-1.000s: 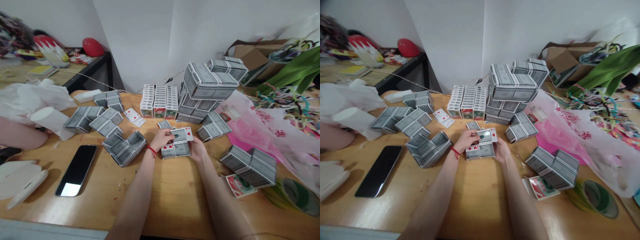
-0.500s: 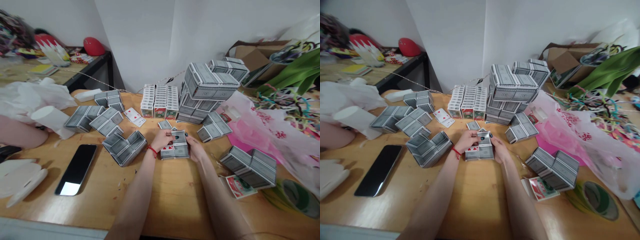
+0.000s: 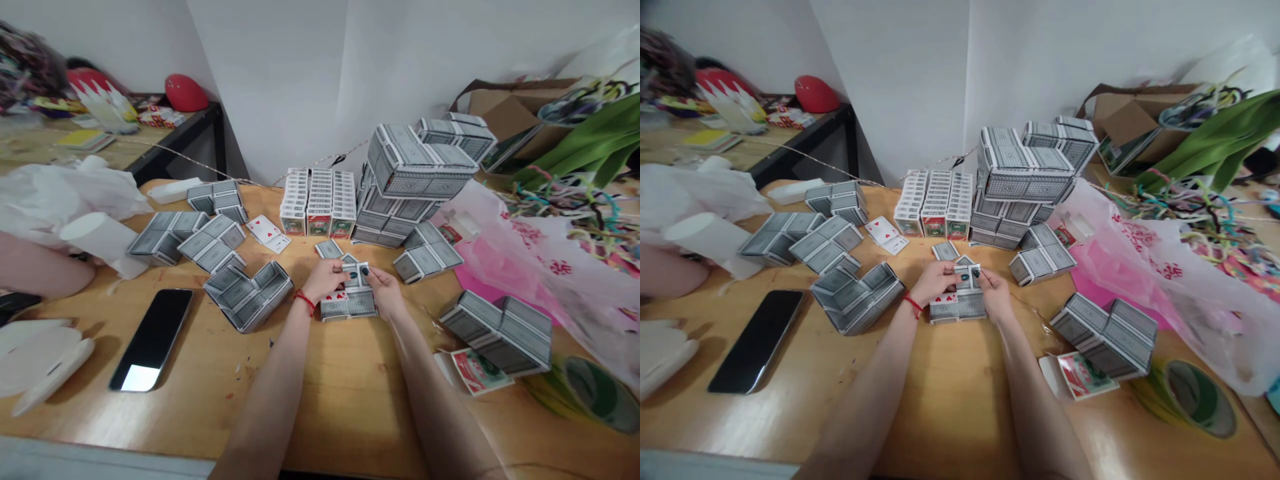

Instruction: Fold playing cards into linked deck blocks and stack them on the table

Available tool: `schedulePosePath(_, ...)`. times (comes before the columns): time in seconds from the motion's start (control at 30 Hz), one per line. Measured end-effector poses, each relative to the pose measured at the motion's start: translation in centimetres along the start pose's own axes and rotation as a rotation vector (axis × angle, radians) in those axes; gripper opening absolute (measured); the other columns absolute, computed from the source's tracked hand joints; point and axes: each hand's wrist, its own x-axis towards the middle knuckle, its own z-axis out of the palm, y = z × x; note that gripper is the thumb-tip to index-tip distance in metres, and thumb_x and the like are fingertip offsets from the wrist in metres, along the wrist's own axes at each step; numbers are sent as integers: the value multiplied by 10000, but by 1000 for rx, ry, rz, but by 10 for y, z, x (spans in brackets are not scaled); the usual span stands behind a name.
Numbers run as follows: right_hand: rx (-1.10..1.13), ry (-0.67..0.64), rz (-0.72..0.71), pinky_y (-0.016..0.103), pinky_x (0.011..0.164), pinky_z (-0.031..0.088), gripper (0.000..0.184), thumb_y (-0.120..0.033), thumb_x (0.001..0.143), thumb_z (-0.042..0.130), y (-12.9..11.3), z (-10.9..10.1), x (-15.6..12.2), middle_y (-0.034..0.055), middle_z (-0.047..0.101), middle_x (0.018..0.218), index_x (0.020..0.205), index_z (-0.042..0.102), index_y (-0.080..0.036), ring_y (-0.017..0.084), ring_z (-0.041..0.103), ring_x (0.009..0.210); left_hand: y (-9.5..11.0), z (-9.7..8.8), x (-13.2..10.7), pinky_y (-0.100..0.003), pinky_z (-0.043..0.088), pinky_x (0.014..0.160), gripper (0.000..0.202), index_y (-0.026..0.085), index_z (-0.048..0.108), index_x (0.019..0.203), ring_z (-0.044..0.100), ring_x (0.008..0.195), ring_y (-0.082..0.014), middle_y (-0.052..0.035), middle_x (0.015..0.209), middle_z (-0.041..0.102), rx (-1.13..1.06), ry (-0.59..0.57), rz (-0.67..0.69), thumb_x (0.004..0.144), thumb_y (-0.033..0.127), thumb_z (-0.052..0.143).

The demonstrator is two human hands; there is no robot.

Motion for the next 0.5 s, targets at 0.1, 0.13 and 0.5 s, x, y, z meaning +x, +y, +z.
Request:
schedulePosePath(0.1, -113, 49, -113, 264, 605, 407, 293, -434, 666, 594, 3, 0, 1, -2, 652, 689, 791, 673, -182, 173, 551, 660, -3, -1, 1, -169, 400, 484, 172, 106, 605, 711, 497, 507, -68, 9, 590, 564, 56, -26, 31, 632, 256, 637)
schedulePosePath(0.13, -143, 53, -141, 264, 611, 401, 279, -423, 674, 585, 3, 1, 0, -4, 643, 673, 778, 676, -180, 170, 542, 652, -5, -2, 1, -169, 389, 480, 194, 106, 600, 712, 492, 510, -71, 10, 588, 558, 85, -29, 47, 639, 283, 632)
schedulePosePath(0.5, -71, -62, -93, 270, 674, 410, 295, -430, 666, 618, -10, 4, -6, -7, 659, 792, 851, 675, -207, 179, 565, 740, -4, -5, 4, -177, 302, 507, 275, 125, 543, 625, 396, 541, -71, 41, 553, 455, 141, 103, 273, 712, 385, 558)
